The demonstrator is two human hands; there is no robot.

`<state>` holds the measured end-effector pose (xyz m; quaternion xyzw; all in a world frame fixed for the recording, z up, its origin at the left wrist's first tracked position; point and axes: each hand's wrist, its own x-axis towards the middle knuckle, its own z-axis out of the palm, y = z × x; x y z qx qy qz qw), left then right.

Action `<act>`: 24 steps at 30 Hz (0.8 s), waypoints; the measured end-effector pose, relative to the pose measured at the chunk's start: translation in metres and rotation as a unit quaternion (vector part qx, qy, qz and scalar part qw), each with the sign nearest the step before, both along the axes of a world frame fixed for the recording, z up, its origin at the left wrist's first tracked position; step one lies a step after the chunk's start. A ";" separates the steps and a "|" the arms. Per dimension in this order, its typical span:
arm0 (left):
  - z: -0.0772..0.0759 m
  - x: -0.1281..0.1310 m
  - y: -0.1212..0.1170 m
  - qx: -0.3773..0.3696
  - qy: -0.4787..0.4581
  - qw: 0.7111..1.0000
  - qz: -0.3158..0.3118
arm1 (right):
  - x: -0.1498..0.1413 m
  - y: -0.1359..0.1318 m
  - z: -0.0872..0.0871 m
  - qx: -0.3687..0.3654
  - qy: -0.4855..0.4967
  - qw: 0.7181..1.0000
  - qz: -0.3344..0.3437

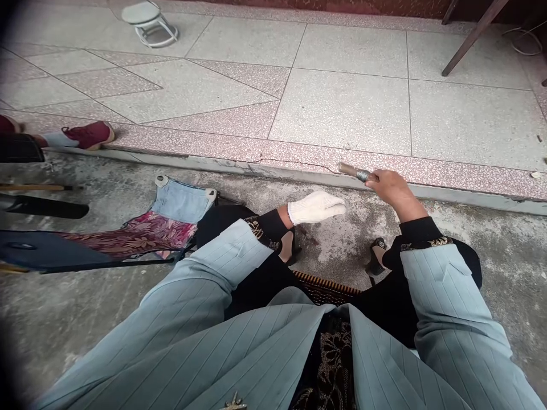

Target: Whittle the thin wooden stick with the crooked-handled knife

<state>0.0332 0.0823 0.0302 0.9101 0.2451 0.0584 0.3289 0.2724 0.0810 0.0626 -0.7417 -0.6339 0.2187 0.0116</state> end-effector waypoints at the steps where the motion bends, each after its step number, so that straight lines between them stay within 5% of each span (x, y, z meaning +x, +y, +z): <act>1: 0.001 -0.002 0.002 0.015 0.002 1.000 0.009 | -0.002 0.000 -0.002 -0.028 -0.035 0.998 0.036; 5: 0.002 -0.008 0.011 -0.008 -0.019 0.998 0.061 | -0.006 -0.003 -0.005 -0.198 -0.010 0.959 0.204; 8: 0.001 -0.009 0.016 -0.074 -0.072 0.991 0.091 | -0.005 -0.007 0.003 -0.320 0.151 0.886 0.301; 10: 0.000 -0.009 0.018 -0.138 -0.119 0.978 0.104 | -0.001 -0.010 0.011 -0.338 0.268 0.845 0.315; 15: -0.001 -0.005 0.011 -0.247 -0.182 0.943 0.130 | 0.011 -0.015 0.028 -0.106 0.498 0.850 0.134; 18: 0.002 -0.001 0.002 -0.252 -0.152 0.950 0.106 | 0.013 -0.015 0.026 0.005 0.551 0.835 0.017; 21: 0.005 0.002 -0.004 -0.193 -0.096 0.975 0.044 | 0.012 -0.010 0.018 0.047 0.529 0.845 -0.053; 24: 0.006 0.003 -0.005 -0.116 -0.058 0.991 0.008 | 0.008 -0.003 0.010 0.051 0.390 0.915 -0.091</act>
